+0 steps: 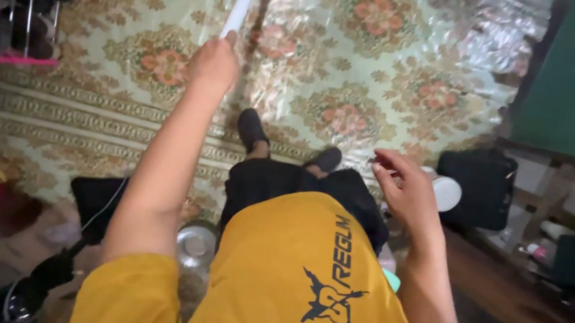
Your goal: The recorder is mopping the floor in a home environment using a spin mop and bucket.
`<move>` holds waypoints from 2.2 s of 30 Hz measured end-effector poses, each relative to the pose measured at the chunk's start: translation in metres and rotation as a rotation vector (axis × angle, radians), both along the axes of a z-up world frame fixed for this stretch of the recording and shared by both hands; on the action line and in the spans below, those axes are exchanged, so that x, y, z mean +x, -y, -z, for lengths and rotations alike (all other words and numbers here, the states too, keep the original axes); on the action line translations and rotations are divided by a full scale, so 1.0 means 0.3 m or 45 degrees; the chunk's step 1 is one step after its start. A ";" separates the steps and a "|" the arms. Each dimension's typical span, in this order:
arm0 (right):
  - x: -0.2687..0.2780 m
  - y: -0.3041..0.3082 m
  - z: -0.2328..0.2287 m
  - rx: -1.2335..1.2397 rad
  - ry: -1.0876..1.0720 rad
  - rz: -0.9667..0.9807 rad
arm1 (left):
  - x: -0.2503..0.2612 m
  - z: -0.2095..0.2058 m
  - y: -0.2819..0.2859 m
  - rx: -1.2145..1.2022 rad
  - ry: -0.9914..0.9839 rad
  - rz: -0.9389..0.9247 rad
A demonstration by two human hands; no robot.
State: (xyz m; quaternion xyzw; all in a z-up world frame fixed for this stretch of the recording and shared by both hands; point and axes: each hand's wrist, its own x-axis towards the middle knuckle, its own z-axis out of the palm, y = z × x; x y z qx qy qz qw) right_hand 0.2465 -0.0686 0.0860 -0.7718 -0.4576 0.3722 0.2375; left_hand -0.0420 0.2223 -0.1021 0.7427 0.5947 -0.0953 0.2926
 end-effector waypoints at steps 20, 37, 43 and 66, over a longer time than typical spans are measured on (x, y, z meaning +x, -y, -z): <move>0.030 -0.206 0.083 0.303 -0.143 -0.548 | -0.646 -0.548 1.375 -0.372 -0.477 -0.411; -0.218 0.009 0.060 0.044 -0.014 0.062 | -0.294 -0.104 -0.097 0.028 0.061 -0.061; -0.309 -0.120 0.016 0.082 -0.037 -0.086 | -0.474 -0.110 0.058 0.039 0.083 -0.107; -0.449 -0.317 0.117 -0.055 -0.077 -0.518 | -0.871 -0.275 0.829 -0.049 -0.020 -0.288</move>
